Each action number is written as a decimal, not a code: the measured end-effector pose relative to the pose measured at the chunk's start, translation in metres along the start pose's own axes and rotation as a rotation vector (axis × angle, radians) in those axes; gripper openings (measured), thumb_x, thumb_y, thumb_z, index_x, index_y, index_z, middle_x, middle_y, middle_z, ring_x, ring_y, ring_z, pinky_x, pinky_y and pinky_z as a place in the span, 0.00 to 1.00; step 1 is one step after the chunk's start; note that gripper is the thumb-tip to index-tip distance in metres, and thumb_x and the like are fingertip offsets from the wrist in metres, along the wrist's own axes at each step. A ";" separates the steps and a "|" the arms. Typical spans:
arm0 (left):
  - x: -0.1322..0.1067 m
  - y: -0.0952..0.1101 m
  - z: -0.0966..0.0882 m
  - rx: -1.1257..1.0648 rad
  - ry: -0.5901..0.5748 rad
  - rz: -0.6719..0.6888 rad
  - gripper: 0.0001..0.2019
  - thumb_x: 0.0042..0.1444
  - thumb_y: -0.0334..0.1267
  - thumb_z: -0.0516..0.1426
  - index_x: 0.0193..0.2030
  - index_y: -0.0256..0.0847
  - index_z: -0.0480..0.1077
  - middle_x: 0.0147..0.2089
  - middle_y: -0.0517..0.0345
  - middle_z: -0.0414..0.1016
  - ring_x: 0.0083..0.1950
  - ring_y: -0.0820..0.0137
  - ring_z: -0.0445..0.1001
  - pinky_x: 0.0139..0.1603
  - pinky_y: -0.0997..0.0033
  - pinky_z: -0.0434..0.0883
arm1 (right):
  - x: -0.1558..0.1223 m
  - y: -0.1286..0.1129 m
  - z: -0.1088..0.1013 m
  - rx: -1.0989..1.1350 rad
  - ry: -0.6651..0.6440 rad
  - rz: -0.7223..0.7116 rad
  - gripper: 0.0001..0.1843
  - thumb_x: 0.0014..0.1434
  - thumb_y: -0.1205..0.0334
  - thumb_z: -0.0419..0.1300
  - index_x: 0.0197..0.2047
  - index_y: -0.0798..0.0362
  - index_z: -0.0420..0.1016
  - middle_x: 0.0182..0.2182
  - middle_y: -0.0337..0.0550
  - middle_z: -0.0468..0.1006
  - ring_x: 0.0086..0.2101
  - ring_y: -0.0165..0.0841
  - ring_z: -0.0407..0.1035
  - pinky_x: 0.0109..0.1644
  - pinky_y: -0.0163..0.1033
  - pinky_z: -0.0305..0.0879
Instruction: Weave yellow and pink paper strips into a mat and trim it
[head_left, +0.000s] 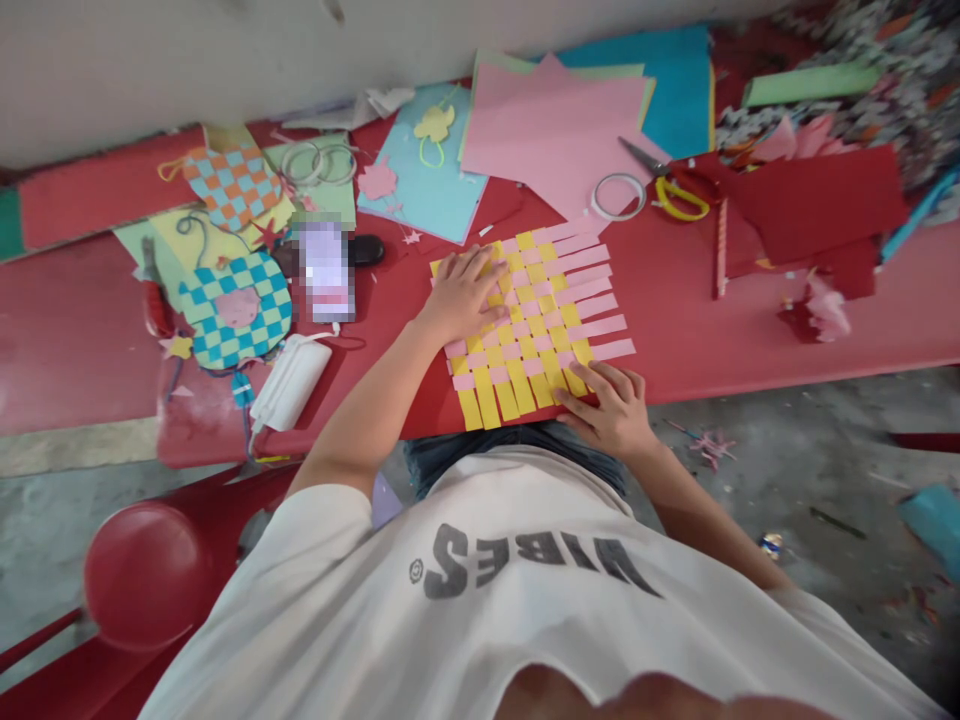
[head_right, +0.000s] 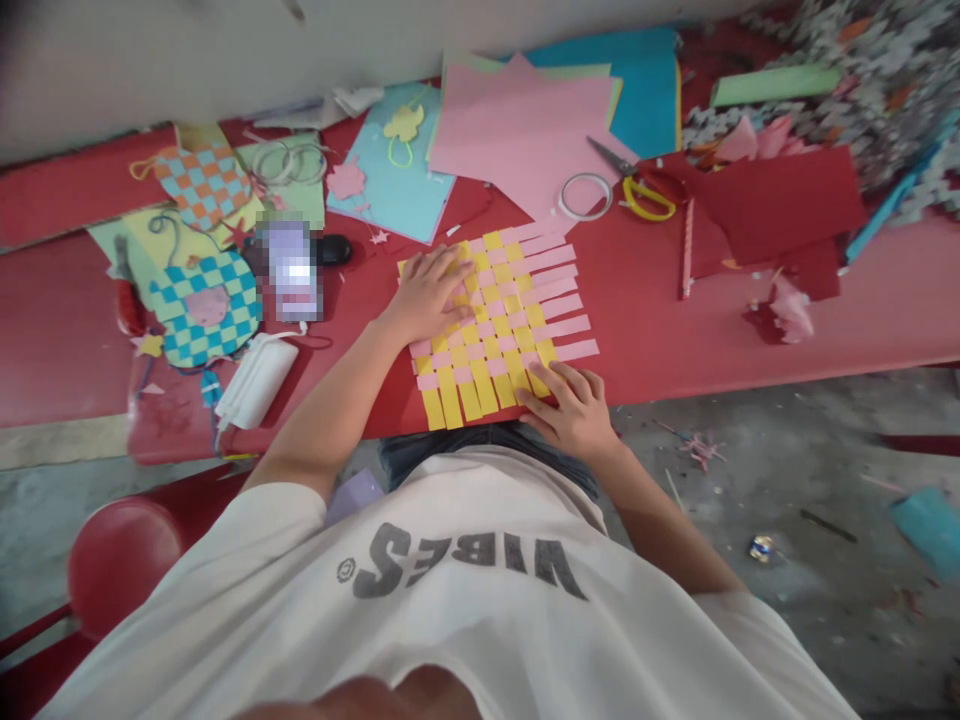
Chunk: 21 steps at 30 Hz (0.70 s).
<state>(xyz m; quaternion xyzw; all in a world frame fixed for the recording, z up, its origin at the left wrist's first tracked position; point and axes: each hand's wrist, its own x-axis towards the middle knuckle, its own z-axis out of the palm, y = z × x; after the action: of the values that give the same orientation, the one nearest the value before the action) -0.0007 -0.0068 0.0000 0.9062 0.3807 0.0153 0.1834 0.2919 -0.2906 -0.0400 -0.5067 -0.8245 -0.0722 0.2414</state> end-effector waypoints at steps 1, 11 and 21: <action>0.000 0.000 0.000 -0.005 0.003 -0.001 0.42 0.76 0.58 0.63 0.91 0.47 0.59 0.97 0.44 0.45 0.97 0.41 0.43 0.96 0.31 0.40 | 0.001 -0.001 0.000 0.012 0.004 -0.001 0.28 0.74 0.48 0.78 0.74 0.36 0.83 0.79 0.49 0.75 0.70 0.57 0.75 0.73 0.64 0.68; 0.003 -0.001 0.005 -0.025 0.023 -0.045 0.51 0.74 0.58 0.64 0.93 0.37 0.49 0.96 0.37 0.43 0.98 0.42 0.42 0.97 0.35 0.40 | 0.026 -0.028 -0.001 0.029 -0.105 0.006 0.31 0.78 0.40 0.71 0.77 0.42 0.79 0.82 0.58 0.71 0.76 0.62 0.67 0.75 0.67 0.60; 0.003 -0.001 0.003 -0.019 0.020 -0.029 0.48 0.74 0.58 0.62 0.92 0.37 0.55 0.96 0.37 0.44 0.97 0.41 0.43 0.97 0.34 0.41 | 0.030 -0.031 0.001 0.014 -0.084 0.016 0.21 0.75 0.47 0.76 0.66 0.39 0.89 0.80 0.47 0.76 0.74 0.59 0.68 0.75 0.64 0.59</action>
<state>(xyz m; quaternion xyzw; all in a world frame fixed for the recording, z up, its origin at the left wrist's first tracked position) 0.0011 -0.0054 -0.0035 0.8987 0.3952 0.0252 0.1883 0.2533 -0.2813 -0.0224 -0.5140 -0.8304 -0.0431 0.2105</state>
